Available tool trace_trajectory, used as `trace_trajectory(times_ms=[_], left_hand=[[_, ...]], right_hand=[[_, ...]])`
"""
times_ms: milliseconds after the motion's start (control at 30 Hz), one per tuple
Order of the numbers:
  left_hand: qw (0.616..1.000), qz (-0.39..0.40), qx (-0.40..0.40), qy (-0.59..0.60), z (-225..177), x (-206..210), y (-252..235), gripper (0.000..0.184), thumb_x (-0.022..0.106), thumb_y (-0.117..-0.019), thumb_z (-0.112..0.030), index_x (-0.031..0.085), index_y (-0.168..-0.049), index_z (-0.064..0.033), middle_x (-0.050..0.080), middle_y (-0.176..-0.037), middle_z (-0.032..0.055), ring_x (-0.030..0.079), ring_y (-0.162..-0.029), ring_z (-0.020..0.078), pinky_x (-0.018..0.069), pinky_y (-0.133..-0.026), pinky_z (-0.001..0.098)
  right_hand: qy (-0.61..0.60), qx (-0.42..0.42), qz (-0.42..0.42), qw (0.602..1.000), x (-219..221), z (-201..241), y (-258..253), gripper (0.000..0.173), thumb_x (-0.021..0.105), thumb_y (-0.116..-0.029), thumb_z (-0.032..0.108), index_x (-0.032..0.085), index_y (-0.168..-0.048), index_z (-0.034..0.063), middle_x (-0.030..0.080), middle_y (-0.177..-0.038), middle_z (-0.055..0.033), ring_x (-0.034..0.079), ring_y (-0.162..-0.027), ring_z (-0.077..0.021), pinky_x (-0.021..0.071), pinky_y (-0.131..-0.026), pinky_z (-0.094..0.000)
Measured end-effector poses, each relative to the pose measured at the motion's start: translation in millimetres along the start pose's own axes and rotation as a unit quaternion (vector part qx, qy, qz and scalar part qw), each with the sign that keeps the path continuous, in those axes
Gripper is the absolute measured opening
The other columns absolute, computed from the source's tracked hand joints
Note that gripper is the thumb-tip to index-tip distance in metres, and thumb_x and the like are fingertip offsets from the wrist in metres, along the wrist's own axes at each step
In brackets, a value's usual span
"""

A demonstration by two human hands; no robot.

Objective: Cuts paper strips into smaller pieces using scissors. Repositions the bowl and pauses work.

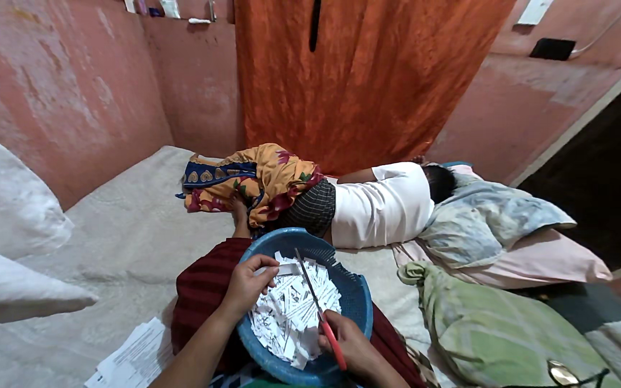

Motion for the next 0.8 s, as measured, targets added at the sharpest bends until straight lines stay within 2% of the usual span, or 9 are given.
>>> trace_trajectory(times_ms=[133, 300, 500, 633, 733, 800], left_hand=[[1.0, 0.018, -0.009, -0.002, 0.6, 1.9, -0.1, 0.009, 0.065, -0.0963, -0.004, 0.068, -0.105, -0.0003, 0.07, -0.09, 0.0009, 0.062, -0.061, 0.0037, 0.054, -0.056, 0.0192], [0.997, 0.064, -0.027, -0.02, 4.2, 5.0, 0.3, 0.014, 0.066, -0.0975, -0.008, 0.066, -0.11, -0.0008, 0.07, -0.092, 0.0012, 0.063, -0.063, 0.0045, 0.0548, -0.057, 0.0205], [0.999, 0.009, -0.027, -0.023, 2.5, 1.3, 0.6, 0.013, 0.066, -0.0971, -0.007, 0.067, -0.108, -0.0002, 0.069, -0.088, 0.001, 0.059, -0.058, 0.0026, 0.0508, -0.054, 0.0181], [1.0, -0.013, -0.012, -0.023, 0.5, -0.9, 1.0, 0.012, 0.065, -0.0973, -0.006, 0.067, -0.107, 0.0001, 0.069, -0.089, 0.0012, 0.059, -0.058, 0.0022, 0.051, -0.054, 0.018], [0.999, -0.026, -0.005, -0.022, 0.9, -2.3, 1.1, 0.011, 0.064, -0.0975, -0.006, 0.067, -0.106, -0.0004, 0.068, -0.088, 0.0001, 0.058, -0.057, 0.0019, 0.0501, -0.053, 0.0175], [0.999, -0.039, -0.003, -0.018, 0.2, -3.1, 1.5, 0.01, 0.063, -0.0977, -0.006, 0.067, -0.106, -0.0004, 0.068, -0.087, 0.0002, 0.058, -0.057, 0.0018, 0.0499, -0.053, 0.0174]], right_hand=[[0.037, 0.005, 0.016, 0.999, 1.7, -2.5, -2.6, 0.059, 0.073, -0.0787, 0.058, 0.061, -0.104, 0.0057, 0.058, -0.079, -0.0013, 0.057, -0.069, -0.0125, 0.05, -0.066, -0.0368], [0.041, -0.005, 0.001, 0.999, 1.0, -2.6, -2.1, 0.053, 0.072, -0.0845, 0.053, 0.062, -0.101, 0.0044, 0.058, -0.077, -0.0018, 0.056, -0.068, -0.0129, 0.0495, -0.066, -0.0366], [0.026, -0.006, -0.022, 0.999, 0.1, -3.4, -1.6, 0.043, 0.067, -0.0921, 0.047, 0.062, -0.099, 0.0044, 0.059, -0.075, -0.0021, 0.059, -0.066, -0.0129, 0.0518, -0.066, -0.0353], [0.019, -0.01, -0.031, 0.999, 0.5, -2.4, -0.5, 0.041, 0.067, -0.0933, 0.045, 0.063, -0.098, 0.0046, 0.059, -0.074, -0.0019, 0.059, -0.065, -0.0121, 0.052, -0.065, -0.0344], [-0.003, -0.014, -0.036, 0.999, 0.1, -2.7, 0.7, 0.04, 0.069, -0.0916, 0.044, 0.063, -0.098, 0.0047, 0.06, -0.075, -0.001, 0.06, -0.065, -0.0106, 0.0531, -0.065, -0.0332], [-0.009, -0.012, -0.037, 0.999, 0.1, -3.8, 0.5, 0.043, 0.073, -0.0853, 0.046, 0.063, -0.097, 0.0063, 0.06, -0.074, 0.001, 0.059, -0.065, -0.009, 0.0519, -0.064, -0.0319]])
Point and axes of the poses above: each hand's wrist, its own y-axis away from the middle knuckle, its own x-axis out of the palm, z = x × y, the point moved 5 cm from there along -y, towards the middle knuckle
